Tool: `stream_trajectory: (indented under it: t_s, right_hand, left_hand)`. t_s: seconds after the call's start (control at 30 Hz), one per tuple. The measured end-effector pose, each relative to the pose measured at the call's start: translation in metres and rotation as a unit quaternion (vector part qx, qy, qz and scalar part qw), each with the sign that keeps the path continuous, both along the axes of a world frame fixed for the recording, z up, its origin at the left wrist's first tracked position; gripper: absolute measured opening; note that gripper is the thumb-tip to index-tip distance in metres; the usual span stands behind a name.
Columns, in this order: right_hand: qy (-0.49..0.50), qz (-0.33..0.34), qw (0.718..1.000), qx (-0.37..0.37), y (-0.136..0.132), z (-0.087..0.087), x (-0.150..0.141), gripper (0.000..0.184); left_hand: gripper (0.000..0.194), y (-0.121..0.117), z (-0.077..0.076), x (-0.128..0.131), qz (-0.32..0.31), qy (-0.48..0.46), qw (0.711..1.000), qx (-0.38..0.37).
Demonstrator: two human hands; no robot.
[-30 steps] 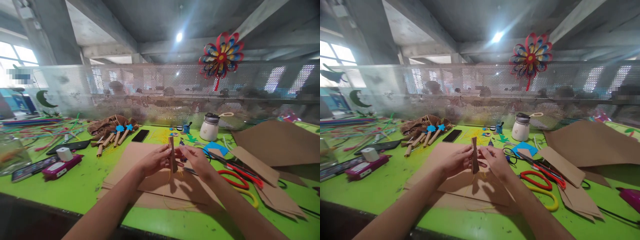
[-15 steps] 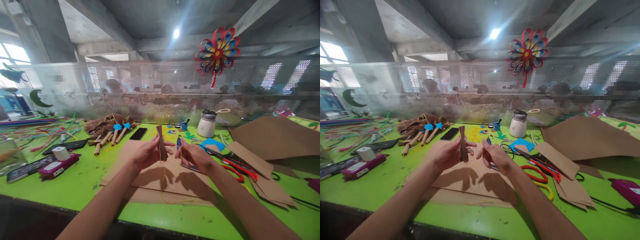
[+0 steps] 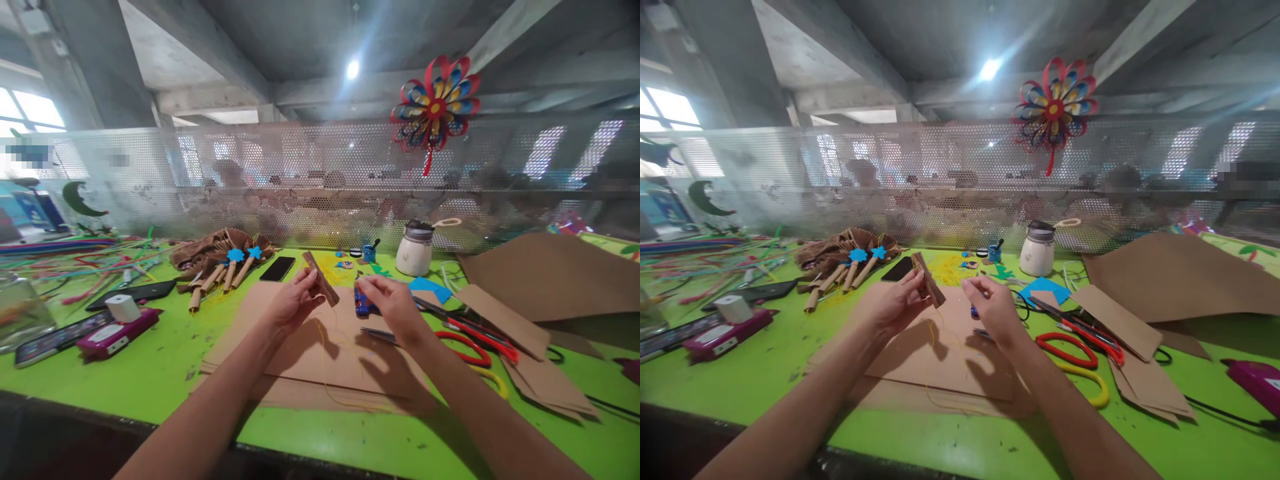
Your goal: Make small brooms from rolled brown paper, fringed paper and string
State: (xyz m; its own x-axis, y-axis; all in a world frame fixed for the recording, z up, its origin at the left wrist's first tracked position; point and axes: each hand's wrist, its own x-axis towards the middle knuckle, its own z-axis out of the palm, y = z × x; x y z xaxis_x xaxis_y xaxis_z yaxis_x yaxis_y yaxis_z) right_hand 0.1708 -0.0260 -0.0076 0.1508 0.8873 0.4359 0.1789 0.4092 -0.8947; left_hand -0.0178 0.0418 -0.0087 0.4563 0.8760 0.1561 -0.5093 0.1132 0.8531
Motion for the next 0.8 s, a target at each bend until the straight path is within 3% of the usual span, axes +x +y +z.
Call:
stream_trajectory:
  t_s: [0.2, 0.27, 0.63, 0.8]
  right_hand:
    - [-0.047, 0.042, 0.997, -0.034, -0.005, -0.007, -0.022, 0.043]
    - [-0.053, 0.035, 0.998, -0.028, -0.005, -0.009, -0.025, 0.037]
    - [-0.121, 0.026, 0.992, -0.018, -0.008, -0.005, -0.014, 0.026]
    - [-0.175, 0.018, 0.984, 0.022, -0.009, -0.001, -0.009, 0.027]
  left_hand:
    - [0.024, -0.01, -0.005, 0.011, -0.005, 0.051, 0.997, 0.059]
    - [0.023, -0.014, -0.006, 0.014, -0.002, 0.055, 0.996, 0.067]
    - [0.017, -0.016, -0.005, 0.013, -0.041, 0.004, 0.999, 0.024]
    - [0.029, -0.021, -0.004, 0.014, -0.08, 0.035, 0.996, 0.027]
